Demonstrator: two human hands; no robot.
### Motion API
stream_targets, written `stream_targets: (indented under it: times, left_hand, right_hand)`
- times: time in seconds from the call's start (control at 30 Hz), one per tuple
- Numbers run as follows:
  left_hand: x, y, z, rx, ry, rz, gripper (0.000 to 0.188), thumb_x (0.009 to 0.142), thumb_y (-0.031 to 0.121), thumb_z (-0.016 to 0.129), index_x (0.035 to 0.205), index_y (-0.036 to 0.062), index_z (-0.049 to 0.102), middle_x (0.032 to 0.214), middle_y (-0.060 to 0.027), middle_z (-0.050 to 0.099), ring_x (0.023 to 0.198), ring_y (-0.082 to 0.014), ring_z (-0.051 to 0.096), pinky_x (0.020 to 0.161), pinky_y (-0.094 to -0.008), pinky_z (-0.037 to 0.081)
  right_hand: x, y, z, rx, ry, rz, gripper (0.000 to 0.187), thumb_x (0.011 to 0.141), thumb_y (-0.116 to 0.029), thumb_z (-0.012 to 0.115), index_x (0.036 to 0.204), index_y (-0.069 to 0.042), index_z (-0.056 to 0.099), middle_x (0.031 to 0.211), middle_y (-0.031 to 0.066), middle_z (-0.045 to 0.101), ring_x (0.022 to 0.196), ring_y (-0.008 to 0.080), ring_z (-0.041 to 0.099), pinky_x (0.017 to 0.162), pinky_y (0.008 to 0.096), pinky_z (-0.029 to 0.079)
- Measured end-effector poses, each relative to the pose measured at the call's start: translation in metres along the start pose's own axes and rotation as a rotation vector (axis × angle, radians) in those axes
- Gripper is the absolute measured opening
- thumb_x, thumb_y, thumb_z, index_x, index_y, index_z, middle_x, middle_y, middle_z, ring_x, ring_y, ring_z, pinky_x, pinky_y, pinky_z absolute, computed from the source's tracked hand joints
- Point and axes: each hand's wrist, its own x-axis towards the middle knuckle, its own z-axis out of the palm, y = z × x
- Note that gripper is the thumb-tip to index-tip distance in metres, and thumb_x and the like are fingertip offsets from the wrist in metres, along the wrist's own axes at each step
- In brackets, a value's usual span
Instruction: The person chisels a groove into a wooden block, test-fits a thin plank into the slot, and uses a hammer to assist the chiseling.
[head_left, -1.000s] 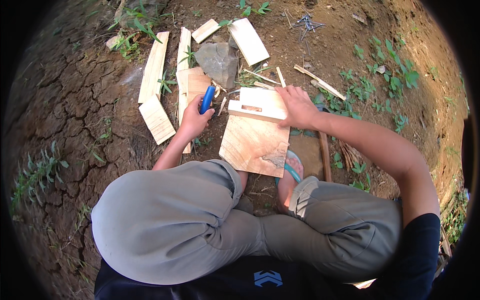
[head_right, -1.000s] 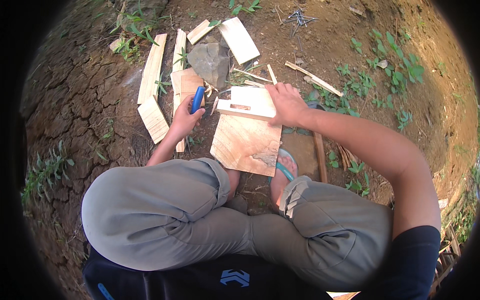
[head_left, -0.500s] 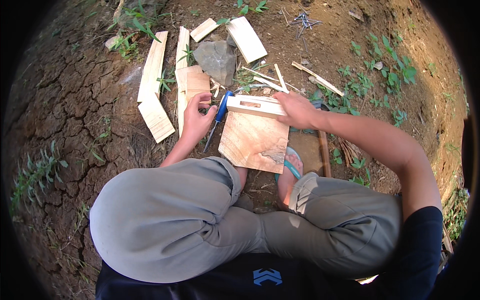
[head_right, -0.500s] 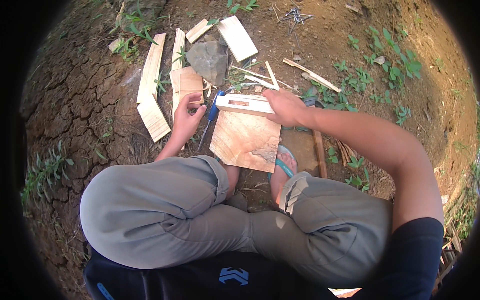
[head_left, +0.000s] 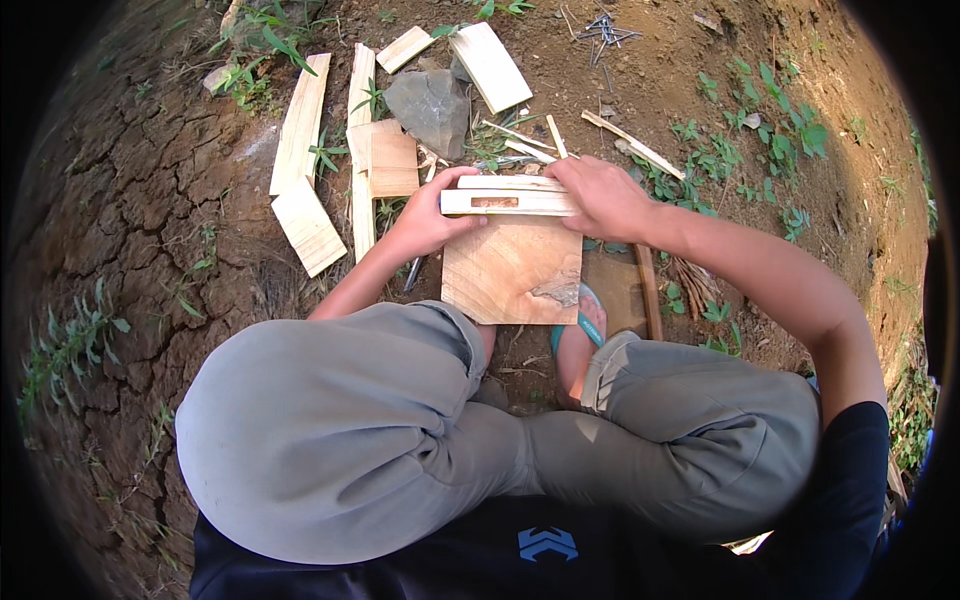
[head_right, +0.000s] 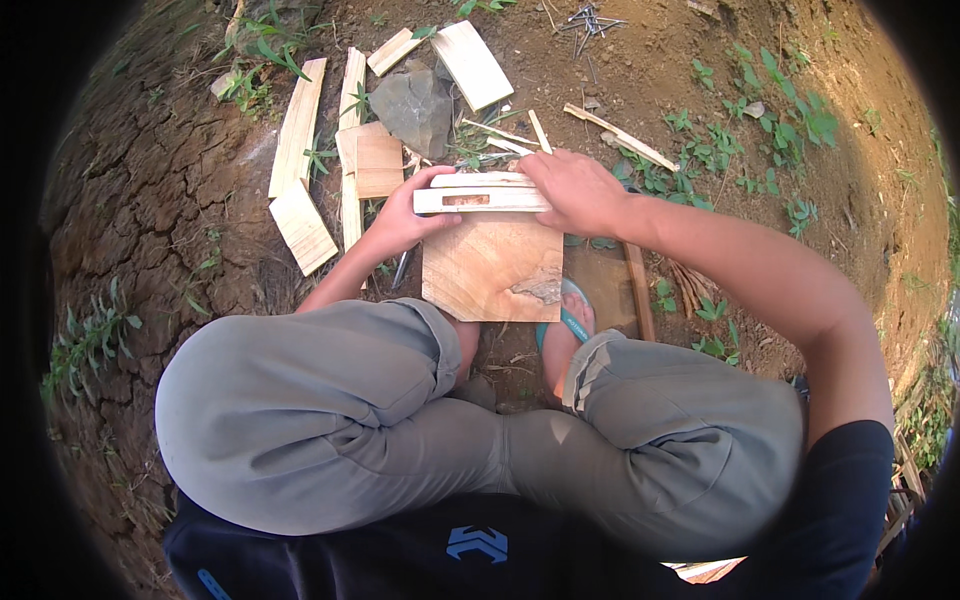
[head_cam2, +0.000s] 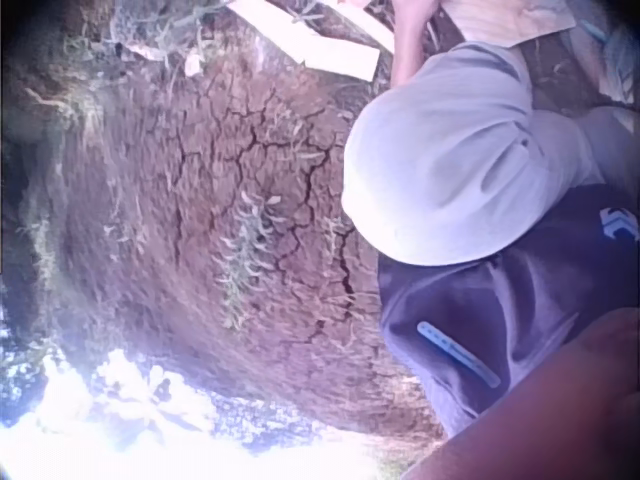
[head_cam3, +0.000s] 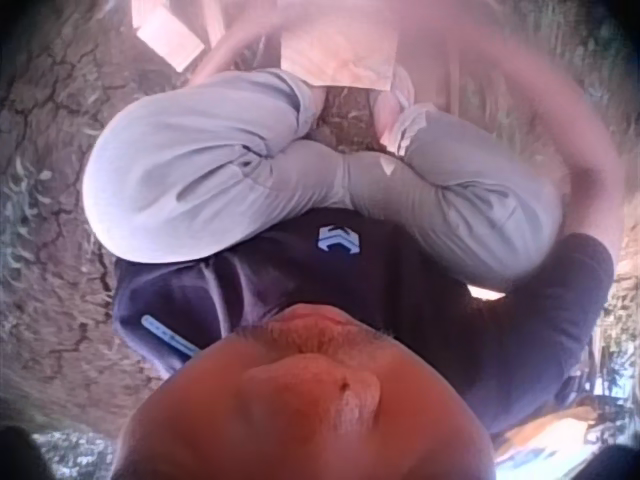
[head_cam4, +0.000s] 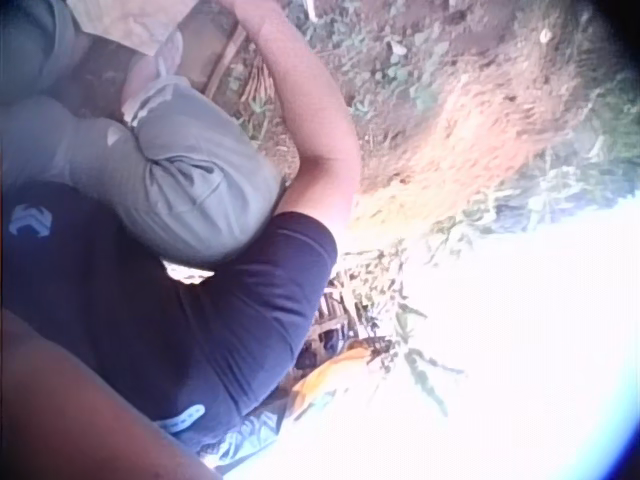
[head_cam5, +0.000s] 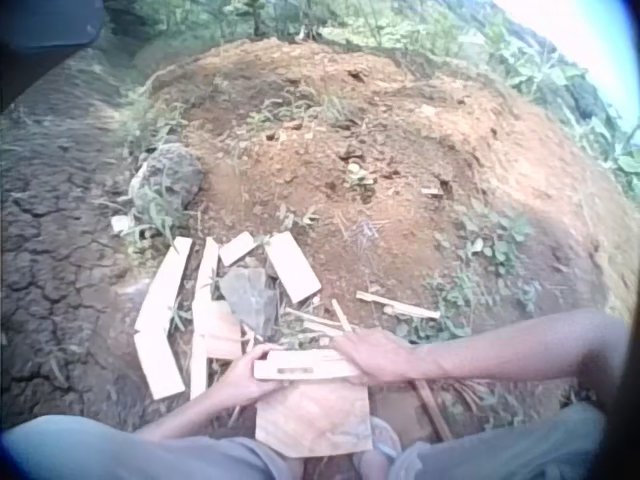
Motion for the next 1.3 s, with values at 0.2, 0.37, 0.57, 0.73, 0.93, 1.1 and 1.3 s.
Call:
stream_targets:
  times: [0.2,0.37,0.57,0.73,0.93,1.1,1.3]
  left_hand:
    - [-0.001,0.007,0.0,0.059,-0.035,-0.01,0.062,0.077,0.005,0.087,0.13,0.0085,0.055,0.116,-0.0078,0.066,0.111,-0.0179,0.063,0.097,-0.034,0.051]
    - [-0.003,0.006,0.0,0.163,0.029,-0.04,0.068,0.08,0.01,0.087,0.137,0.0093,0.052,0.119,-0.0101,0.066,0.111,-0.0202,0.064,0.096,-0.0344,0.051]
    - [-0.007,0.001,0.0,0.226,0.011,-0.014,0.047,0.084,0.018,0.085,0.124,0.0078,0.061,0.107,-0.0093,0.071,0.099,-0.0162,0.067,0.089,-0.0339,0.052]
    - [-0.009,0.016,-0.001,0.296,0.019,-0.02,0.04,0.085,0.018,0.085,0.116,0.0042,0.063,0.105,-0.0095,0.074,0.098,-0.0153,0.068,0.089,-0.033,0.053]
    - [-0.021,0.011,0.0,0.073,0.061,0.148,0.034,0.084,0.005,0.083,0.112,0.0028,0.064,0.122,-0.0103,0.073,0.113,-0.017,0.066,0.099,-0.0342,0.051]
    - [-0.033,-0.002,-0.016,0.1,0.234,0.051,0.038,0.084,0.01,0.085,0.117,0.0036,0.066,0.105,-0.0054,0.073,0.098,-0.0123,0.065,0.087,-0.0303,0.052]
    - [-0.047,0.0,-0.02,0.18,0.387,-0.016,0.038,0.082,0.009,0.087,0.114,0.0021,0.069,0.104,-0.0073,0.074,0.097,-0.0125,0.066,0.086,-0.0303,0.053]
  right_hand:
    - [0.031,0.011,-0.011,0.229,-0.355,0.172,0.071,0.069,-0.015,0.083,0.128,-0.006,0.044,0.113,0.0192,0.06,0.114,0.0387,0.057,0.097,0.046,0.047]
    - [0.04,0.028,-0.03,0.232,-0.447,0.145,0.084,0.086,-0.062,0.073,0.144,-0.005,0.054,0.13,0.0252,0.065,0.124,0.0398,0.061,0.104,0.0461,0.047]
    - [0.006,0.033,-0.066,0.541,-0.254,0.371,0.057,0.1,-0.043,0.062,0.137,-0.001,0.059,0.122,0.0169,0.07,0.107,0.0255,0.069,0.092,0.0377,0.053]
    - [-0.027,0.016,-0.043,1.196,0.116,0.636,0.05,0.099,-0.035,0.064,0.134,0.001,0.058,0.115,0.0104,0.07,0.1,0.0155,0.069,0.085,0.0311,0.056]
    - [-0.059,0.001,-0.034,1.471,0.004,0.586,0.056,0.089,-0.017,0.071,0.137,0.002,0.051,0.125,0.0128,0.066,0.113,0.0197,0.067,0.102,0.0364,0.053]
    - [-0.063,-0.021,-0.038,1.589,-0.19,0.655,0.055,0.089,-0.015,0.072,0.136,0.004,0.051,0.125,0.0152,0.066,0.111,0.0217,0.069,0.097,0.0374,0.058]
    - [-0.041,-0.033,0.018,1.599,-0.132,0.981,0.041,0.099,-0.013,0.063,0.133,0.006,0.051,0.123,0.0183,0.068,0.107,0.025,0.072,0.09,0.0341,0.063]
